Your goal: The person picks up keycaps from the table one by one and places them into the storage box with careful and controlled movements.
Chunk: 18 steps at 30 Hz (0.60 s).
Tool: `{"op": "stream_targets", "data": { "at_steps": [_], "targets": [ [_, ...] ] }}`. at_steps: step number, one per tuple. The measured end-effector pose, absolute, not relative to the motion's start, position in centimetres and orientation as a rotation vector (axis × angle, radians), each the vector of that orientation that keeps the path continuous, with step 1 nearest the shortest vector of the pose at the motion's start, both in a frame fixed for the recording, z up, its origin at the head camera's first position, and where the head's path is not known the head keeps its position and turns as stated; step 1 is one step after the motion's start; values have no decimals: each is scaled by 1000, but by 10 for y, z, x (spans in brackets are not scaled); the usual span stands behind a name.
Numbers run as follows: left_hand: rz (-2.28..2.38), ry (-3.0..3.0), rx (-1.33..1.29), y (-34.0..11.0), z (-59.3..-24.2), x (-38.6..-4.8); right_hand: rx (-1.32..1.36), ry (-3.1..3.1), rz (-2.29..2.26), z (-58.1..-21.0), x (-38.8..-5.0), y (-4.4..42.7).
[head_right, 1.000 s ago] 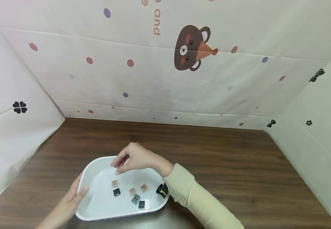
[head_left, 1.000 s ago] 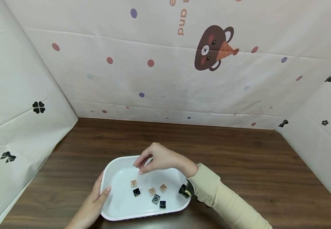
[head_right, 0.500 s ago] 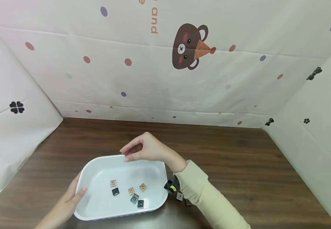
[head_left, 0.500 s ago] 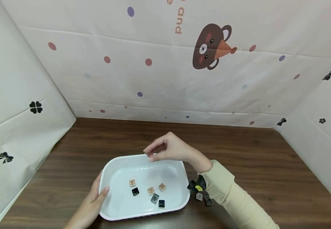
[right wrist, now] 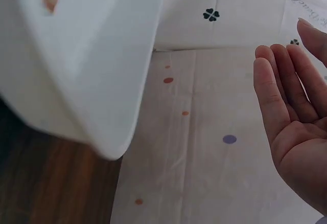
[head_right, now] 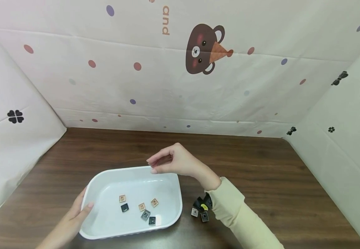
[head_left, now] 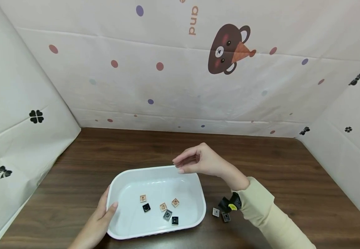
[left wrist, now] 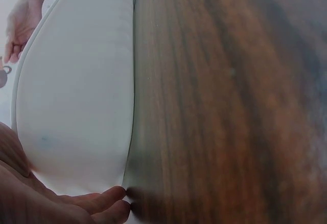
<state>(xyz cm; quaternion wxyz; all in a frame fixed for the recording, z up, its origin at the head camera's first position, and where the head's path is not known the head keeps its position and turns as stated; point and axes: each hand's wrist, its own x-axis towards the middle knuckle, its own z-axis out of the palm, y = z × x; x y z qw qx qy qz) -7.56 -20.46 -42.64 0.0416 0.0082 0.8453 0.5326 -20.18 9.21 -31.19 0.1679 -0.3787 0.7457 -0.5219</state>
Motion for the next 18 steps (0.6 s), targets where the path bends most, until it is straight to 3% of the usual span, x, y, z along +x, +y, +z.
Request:
{"op": "stream_targets", "data": {
  "at_steps": [18],
  "targets": [
    [1609,2552,11,-205,-423,-76,-856,2127,-1643,-340,-189,143]
  ]
}}
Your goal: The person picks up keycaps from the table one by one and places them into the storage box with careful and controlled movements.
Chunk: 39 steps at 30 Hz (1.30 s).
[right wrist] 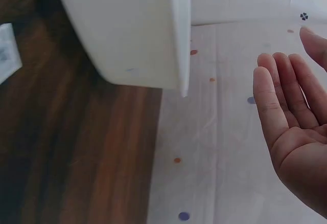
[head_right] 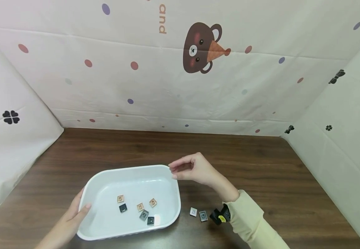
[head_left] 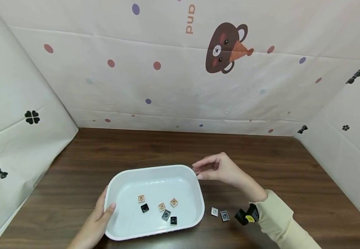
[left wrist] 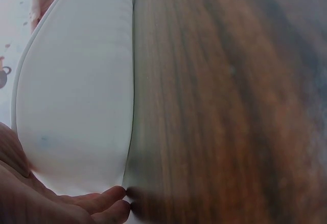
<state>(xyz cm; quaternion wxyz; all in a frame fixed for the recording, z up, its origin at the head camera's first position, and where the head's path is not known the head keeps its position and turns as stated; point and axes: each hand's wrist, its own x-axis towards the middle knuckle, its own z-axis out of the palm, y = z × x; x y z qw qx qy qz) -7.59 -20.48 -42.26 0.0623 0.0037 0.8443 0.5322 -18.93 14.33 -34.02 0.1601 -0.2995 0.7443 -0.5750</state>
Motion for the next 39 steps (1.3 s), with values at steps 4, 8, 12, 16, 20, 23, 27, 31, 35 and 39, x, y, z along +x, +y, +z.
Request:
{"op": "stream_targets", "data": {
  "at_steps": [4,8,12,16,20,23,27,31,35,39],
  "targets": [
    [1606,2545,4,-206,-423,-76,-825,2190,-1622,-349,-184,154],
    [1599,2554,0,-206,-424,-76,-777,2207,-1608,-357,-179,164],
    [1594,2562,3,-206,-425,-76,-739,2198,-1605,-363,-173,172],
    [1582,2572,8,-207,-425,-76,-696,2210,-1602,-369,-170,180],
    [1585,2581,22,-207,-426,-76,-644,2223,-1588,-376,-167,187],
    [1594,2585,33,-206,-426,-76,-631,2224,-1577,-381,-165,192],
    [1585,2593,27,-206,-426,-76,-612,2211,-1576,-387,-161,199],
    [1582,2596,26,-206,-427,-77,-598,2185,-1554,-393,-157,204],
    [1596,2593,40,-206,-427,-77,-581,2145,-1534,-398,-154,209],
    [1606,2592,47,-206,-428,-77,-585,2105,-1536,-402,-152,212]
  ]
}}
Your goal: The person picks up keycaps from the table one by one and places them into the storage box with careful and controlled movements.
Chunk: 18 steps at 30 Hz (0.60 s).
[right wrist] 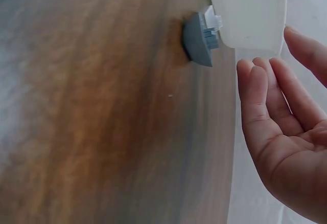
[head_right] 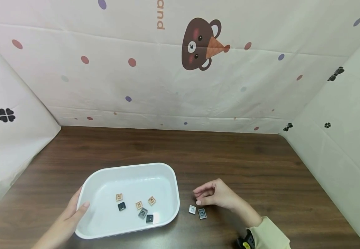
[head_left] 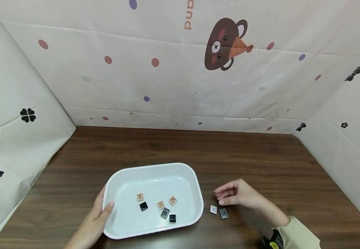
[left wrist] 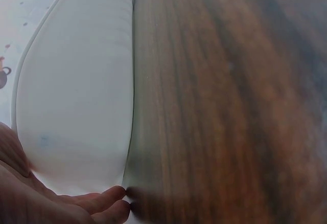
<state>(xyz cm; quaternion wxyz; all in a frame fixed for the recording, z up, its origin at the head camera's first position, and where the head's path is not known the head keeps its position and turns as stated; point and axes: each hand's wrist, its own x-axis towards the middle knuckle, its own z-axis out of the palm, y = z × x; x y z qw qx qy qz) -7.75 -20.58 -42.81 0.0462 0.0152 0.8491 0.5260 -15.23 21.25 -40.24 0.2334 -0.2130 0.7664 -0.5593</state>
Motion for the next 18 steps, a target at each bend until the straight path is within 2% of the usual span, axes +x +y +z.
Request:
{"op": "stream_targets", "data": {
  "at_steps": [18],
  "targets": [
    [1609,2586,46,-205,-427,-77,-545,2131,-1369,-413,-147,223]
  ]
}}
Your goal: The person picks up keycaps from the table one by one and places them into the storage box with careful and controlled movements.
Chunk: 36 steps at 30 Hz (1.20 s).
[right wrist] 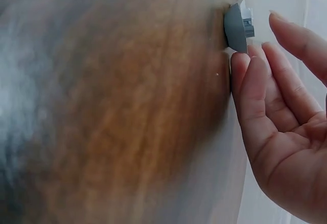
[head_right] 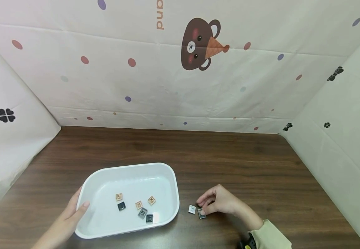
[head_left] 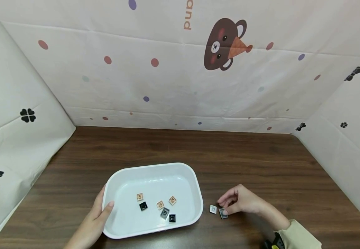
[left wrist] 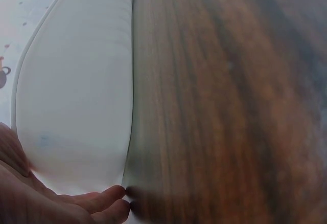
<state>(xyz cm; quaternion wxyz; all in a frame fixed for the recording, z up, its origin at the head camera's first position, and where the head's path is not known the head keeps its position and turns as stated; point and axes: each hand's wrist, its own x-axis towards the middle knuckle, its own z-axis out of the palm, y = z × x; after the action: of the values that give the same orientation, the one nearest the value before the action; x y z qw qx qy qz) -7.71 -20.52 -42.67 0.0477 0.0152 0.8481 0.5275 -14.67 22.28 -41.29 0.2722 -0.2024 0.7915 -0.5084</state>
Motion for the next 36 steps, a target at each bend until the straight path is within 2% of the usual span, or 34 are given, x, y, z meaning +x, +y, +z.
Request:
{"op": "stream_targets", "data": {
  "at_steps": [18,36],
  "targets": [
    [1619,2555,29,-204,-422,-77,-675,2292,-1254,-411,-144,218],
    [1627,2552,26,-205,-422,-75,-638,2276,-1338,-377,-160,211]
  ]
}}
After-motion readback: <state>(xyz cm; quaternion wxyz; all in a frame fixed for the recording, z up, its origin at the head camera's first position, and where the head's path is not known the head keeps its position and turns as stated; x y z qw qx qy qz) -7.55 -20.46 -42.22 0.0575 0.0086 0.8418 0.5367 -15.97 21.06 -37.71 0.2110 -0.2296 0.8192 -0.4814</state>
